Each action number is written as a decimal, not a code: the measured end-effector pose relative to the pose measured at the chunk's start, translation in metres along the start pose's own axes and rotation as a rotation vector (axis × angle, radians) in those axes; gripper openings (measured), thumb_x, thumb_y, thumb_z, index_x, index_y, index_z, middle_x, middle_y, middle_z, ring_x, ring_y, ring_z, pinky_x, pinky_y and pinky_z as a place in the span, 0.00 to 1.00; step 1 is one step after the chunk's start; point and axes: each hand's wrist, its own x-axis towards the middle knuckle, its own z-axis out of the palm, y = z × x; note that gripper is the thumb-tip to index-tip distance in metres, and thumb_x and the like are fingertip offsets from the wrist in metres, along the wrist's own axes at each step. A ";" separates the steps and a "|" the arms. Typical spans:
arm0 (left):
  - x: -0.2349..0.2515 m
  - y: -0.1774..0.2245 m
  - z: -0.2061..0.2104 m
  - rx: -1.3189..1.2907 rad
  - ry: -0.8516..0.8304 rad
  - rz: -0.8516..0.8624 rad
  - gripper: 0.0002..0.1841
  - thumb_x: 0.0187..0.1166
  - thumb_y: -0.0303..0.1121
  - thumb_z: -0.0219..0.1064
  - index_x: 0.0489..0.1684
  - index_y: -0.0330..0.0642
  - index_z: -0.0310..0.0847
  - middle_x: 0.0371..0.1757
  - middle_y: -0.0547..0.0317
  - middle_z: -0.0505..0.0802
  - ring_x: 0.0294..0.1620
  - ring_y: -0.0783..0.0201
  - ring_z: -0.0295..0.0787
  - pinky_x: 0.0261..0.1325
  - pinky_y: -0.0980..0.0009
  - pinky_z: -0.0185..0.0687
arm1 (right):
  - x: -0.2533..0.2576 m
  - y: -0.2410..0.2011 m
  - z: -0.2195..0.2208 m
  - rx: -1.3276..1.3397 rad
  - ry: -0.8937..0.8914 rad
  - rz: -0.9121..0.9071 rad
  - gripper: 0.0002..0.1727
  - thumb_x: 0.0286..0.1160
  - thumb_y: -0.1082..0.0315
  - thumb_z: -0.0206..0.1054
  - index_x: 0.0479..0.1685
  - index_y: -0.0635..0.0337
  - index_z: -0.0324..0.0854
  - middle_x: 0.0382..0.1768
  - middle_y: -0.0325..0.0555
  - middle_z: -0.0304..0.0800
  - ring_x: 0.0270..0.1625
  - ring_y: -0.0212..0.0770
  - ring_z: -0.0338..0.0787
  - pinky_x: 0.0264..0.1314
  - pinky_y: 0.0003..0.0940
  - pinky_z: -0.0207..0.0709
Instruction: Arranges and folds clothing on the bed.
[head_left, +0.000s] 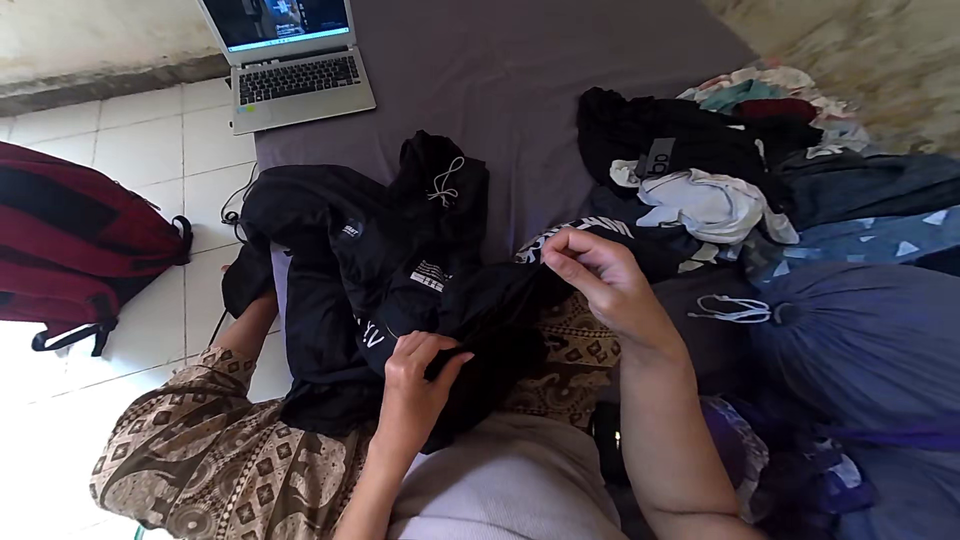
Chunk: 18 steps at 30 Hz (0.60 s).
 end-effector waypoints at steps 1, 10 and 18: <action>-0.001 0.001 0.000 0.001 0.003 -0.003 0.07 0.68 0.30 0.77 0.34 0.33 0.90 0.34 0.53 0.95 0.42 0.67 0.91 0.57 0.77 0.80 | 0.001 -0.001 0.001 -0.008 0.013 0.010 0.08 0.82 0.71 0.57 0.35 0.52 0.78 0.26 0.17 0.74 0.30 0.08 0.73 0.37 0.05 0.67; -0.023 0.002 0.003 0.176 -0.152 -0.037 0.07 0.70 0.31 0.74 0.37 0.37 0.87 0.30 0.56 0.94 0.33 0.61 0.93 0.46 0.67 0.86 | 0.008 0.004 0.001 -0.018 0.255 0.102 0.10 0.87 0.69 0.52 0.38 0.50 0.77 0.28 0.19 0.75 0.31 0.11 0.75 0.39 0.09 0.71; -0.022 0.015 -0.007 0.236 -0.180 -0.067 0.09 0.74 0.36 0.71 0.39 0.38 0.87 0.20 0.60 0.92 0.21 0.64 0.91 0.30 0.68 0.84 | 0.007 0.002 0.008 -0.045 0.225 0.104 0.09 0.86 0.70 0.52 0.38 0.51 0.75 0.26 0.19 0.73 0.30 0.10 0.74 0.36 0.07 0.68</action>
